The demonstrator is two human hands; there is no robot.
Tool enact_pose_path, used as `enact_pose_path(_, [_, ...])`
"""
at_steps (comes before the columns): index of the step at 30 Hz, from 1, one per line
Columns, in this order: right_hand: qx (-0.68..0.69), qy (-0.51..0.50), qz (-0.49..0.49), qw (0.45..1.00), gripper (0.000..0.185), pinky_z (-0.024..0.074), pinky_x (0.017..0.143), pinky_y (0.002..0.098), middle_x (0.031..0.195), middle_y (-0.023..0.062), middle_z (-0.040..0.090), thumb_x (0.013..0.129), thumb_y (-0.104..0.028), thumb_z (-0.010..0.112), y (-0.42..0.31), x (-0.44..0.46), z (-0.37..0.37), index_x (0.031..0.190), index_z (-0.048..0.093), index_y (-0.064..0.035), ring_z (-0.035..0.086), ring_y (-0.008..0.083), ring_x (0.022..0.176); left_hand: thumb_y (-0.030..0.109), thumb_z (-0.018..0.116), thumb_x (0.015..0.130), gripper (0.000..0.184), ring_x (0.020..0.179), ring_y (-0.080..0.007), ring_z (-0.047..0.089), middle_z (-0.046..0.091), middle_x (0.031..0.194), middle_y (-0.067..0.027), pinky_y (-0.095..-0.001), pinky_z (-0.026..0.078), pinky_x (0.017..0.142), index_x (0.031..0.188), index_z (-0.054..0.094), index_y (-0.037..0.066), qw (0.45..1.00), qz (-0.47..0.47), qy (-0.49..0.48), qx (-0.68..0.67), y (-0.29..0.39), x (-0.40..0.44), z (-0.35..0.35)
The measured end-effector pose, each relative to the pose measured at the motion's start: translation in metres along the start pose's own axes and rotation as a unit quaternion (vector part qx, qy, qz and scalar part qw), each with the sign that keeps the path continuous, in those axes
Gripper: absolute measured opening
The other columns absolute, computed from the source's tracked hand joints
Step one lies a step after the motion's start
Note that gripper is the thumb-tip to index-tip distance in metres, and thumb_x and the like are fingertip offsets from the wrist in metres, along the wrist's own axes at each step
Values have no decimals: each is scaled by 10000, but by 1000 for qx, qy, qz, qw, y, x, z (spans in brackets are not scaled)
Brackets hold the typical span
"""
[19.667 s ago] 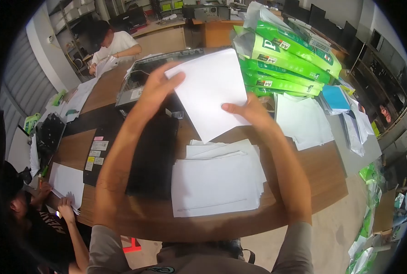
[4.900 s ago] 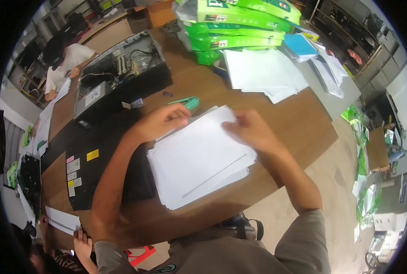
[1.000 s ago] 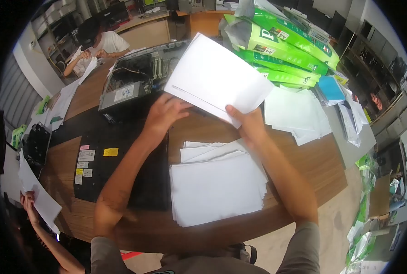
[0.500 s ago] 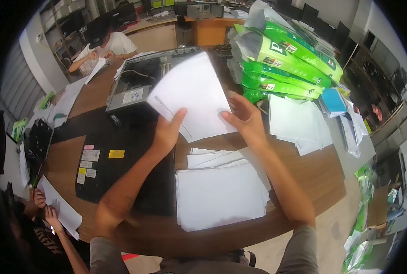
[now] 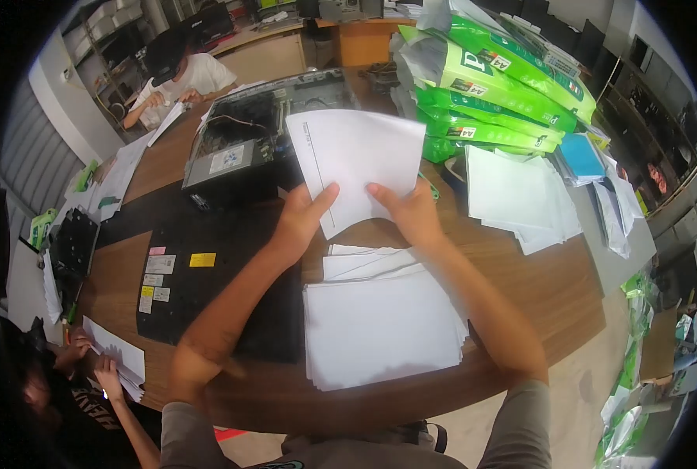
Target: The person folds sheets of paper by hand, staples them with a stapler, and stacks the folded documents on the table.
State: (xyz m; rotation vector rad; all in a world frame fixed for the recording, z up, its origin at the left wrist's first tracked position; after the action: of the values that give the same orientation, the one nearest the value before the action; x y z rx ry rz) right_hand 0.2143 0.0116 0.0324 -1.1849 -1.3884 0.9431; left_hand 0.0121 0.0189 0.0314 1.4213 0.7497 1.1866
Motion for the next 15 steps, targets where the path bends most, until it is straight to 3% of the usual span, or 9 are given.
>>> enact_pose_path(4, [45,52,-30,997,366,515,833,321,1041,110,706,877,-200,770,12,-4,6,1138,644,24,651,177,932,204,577,1010,317,979,-121,596,674,1082,-69,-287,470,870,1213,597,-40,998,23,-19,49,-6,-1,3])
enact_pose_path(6, [49,53,-36,997,361,517,835,331,1053,124,704,882,-180,759,8,0,2,1144,637,37,651,188,942,197,582,1006,298,943,-130,599,682,1042,-80,-293,472,853,1185,613,-39,990,105,23,92,-2,-2,6])
enact_pose_path(8, [43,28,-69,996,349,517,827,329,1041,116,710,883,-179,758,-6,-1,-3,1134,644,35,655,183,922,198,586,1004,289,924,-132,600,684,1016,-90,-296,473,841,1159,623,-43,991,92,15,98,1,-4,5])
enact_pose_path(12, [54,33,-43,997,328,508,835,318,1024,102,720,882,-178,759,27,-1,5,1116,662,30,652,173,908,218,600,999,287,875,-133,599,686,947,-108,-300,474,808,1087,646,-51,992,42,14,122,-3,-1,3])
enact_pose_path(15, [-4,3,-31,1000,342,491,879,314,1079,105,710,883,-155,754,20,8,-12,1153,653,28,636,169,982,239,610,996,305,877,-137,594,675,938,-110,-308,474,815,1081,639,-52,988,73,40,131,8,-6,7])
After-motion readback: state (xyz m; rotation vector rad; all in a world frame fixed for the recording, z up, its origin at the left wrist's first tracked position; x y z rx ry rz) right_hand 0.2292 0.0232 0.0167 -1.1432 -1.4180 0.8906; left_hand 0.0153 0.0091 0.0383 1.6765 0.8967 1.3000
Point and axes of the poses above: each hand's wrist, its own x-axis towards the middle knuckle, its own z-axis out of the palm, y = z × x, the point moved 1 cm from there along x, towards the middle knuckle
